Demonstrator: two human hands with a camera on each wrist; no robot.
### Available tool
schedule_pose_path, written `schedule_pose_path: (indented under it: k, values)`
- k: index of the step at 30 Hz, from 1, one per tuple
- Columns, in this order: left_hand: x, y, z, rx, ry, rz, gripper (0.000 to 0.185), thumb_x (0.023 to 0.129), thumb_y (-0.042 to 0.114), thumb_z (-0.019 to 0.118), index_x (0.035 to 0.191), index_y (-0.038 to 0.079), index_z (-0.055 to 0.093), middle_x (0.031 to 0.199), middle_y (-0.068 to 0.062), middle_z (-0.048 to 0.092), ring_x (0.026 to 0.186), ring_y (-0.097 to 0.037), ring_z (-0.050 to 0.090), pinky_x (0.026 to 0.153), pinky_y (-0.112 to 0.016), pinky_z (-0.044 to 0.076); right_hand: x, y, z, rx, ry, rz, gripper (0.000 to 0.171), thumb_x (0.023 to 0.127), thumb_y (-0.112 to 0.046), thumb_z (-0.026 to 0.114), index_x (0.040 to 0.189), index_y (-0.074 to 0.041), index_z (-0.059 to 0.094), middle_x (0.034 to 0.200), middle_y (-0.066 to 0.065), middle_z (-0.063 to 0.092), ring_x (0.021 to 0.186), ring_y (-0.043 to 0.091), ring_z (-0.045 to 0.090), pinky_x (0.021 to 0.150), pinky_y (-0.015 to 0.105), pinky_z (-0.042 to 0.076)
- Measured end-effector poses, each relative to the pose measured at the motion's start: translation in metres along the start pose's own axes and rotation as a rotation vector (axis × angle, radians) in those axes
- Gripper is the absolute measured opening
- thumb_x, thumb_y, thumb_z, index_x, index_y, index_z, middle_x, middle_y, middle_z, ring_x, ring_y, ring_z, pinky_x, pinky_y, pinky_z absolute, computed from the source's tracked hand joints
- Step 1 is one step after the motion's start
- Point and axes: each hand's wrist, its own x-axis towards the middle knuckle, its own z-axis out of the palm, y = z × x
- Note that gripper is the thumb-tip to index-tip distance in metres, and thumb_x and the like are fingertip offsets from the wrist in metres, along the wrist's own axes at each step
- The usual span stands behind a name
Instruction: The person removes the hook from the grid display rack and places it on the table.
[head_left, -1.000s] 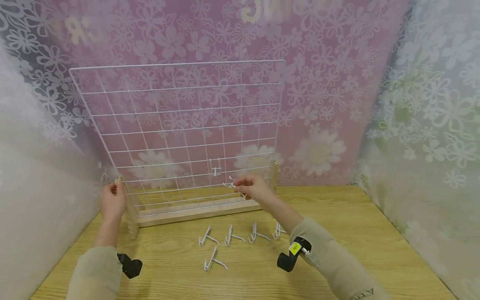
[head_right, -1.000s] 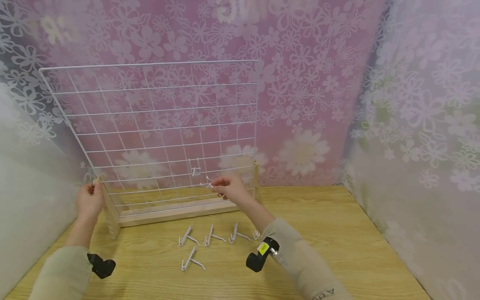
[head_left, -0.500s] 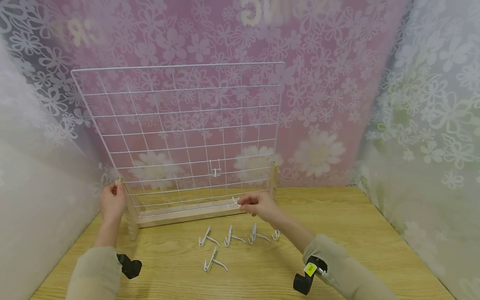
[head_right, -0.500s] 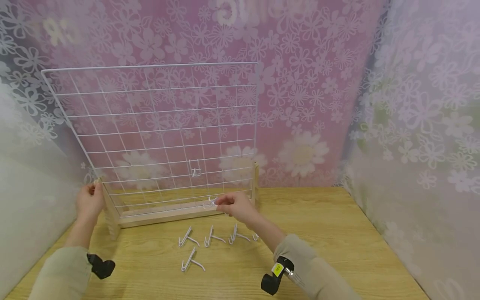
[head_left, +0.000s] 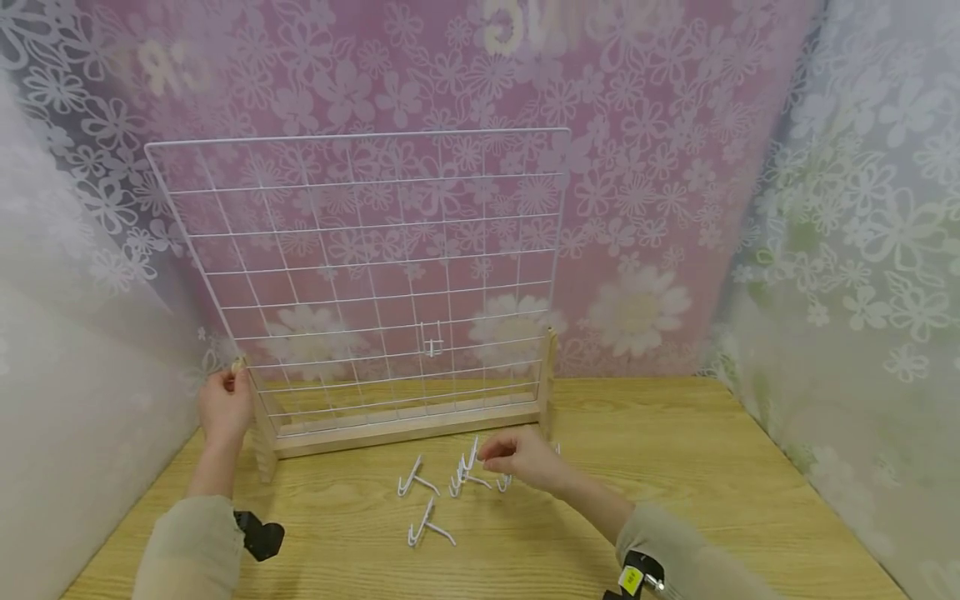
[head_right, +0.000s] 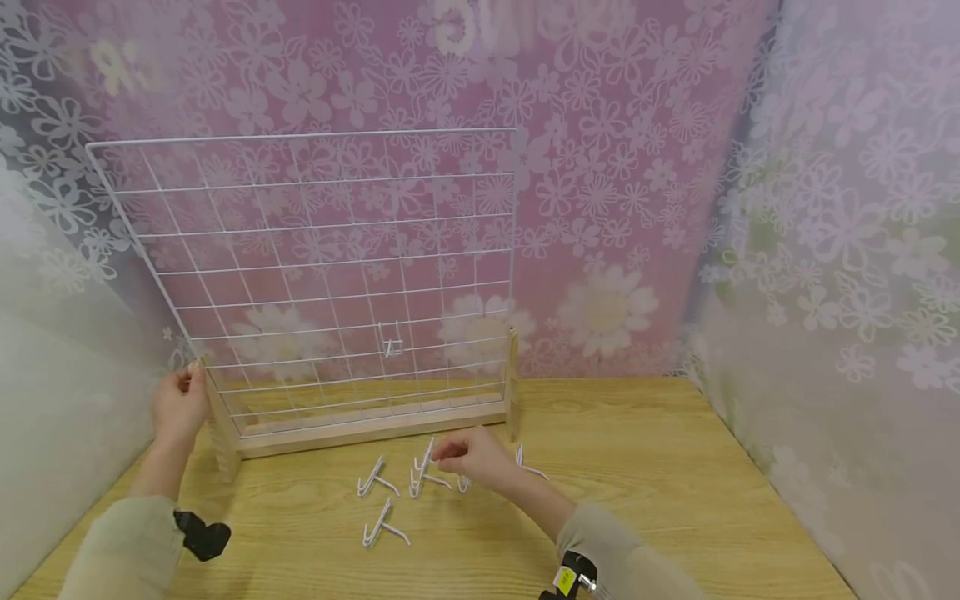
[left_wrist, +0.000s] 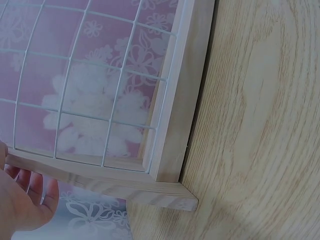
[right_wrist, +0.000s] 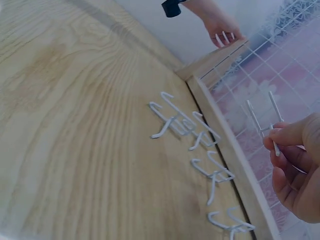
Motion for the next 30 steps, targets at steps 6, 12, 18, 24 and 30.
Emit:
schedule_pose_path:
  k: [6,12,18,24,30]
  values:
    - [0.0,-0.001,0.0,0.016,-0.028,-0.004,0.046,0.1,0.023,0.032,0.12,-0.017,0.042,0.106,-0.029,0.044,0.098,-0.04,0.043,0.084,-0.047,0.034,-0.005,0.014,0.009,-0.032,-0.002,0.017,0.011,0.083,-0.003,0.066,0.093,0.003,0.068,0.087,0.011,0.066,0.074,0.015,0.059,0.065,0.021,0.048]
    - [0.0,-0.002,0.0,0.015,-0.033,-0.001,0.046,0.1,0.024,0.032,0.119,-0.017,0.042,0.106,-0.029,0.044,0.097,-0.04,0.043,0.082,-0.045,0.035,-0.009,0.025,0.017,-0.057,-0.034,0.031,0.008,0.082,-0.001,0.065,0.089,0.0,0.068,0.09,0.007,0.066,0.077,0.014,0.058,0.066,0.022,0.048]
    - [0.001,-0.003,0.001,0.008,-0.018,0.003,0.045,0.1,0.023,0.033,0.118,-0.017,0.043,0.104,-0.028,0.045,0.096,-0.039,0.043,0.081,-0.044,0.034,-0.011,0.032,0.026,-0.084,-0.033,0.054,0.01,0.08,0.005,0.063,0.085,-0.001,0.069,0.092,0.006,0.066,0.08,0.018,0.059,0.067,0.023,0.048]
    - [0.001,-0.004,0.0,0.007,-0.013,0.0,0.044,0.1,0.022,0.033,0.118,-0.016,0.043,0.105,-0.027,0.045,0.097,-0.038,0.043,0.083,-0.045,0.033,-0.013,0.039,0.032,-0.097,-0.04,0.064,0.01,0.079,0.005,0.065,0.083,-0.003,0.069,0.088,0.004,0.067,0.077,0.019,0.06,0.064,0.022,0.047]
    - [0.002,-0.004,0.0,0.017,-0.027,0.003,0.045,0.1,0.024,0.033,0.117,-0.016,0.043,0.103,-0.027,0.044,0.094,-0.038,0.042,0.078,-0.043,0.034,-0.013,0.045,0.035,-0.082,-0.045,0.063,0.009,0.077,0.005,0.066,0.082,-0.003,0.068,0.083,0.005,0.066,0.073,0.017,0.057,0.061,0.021,0.045]
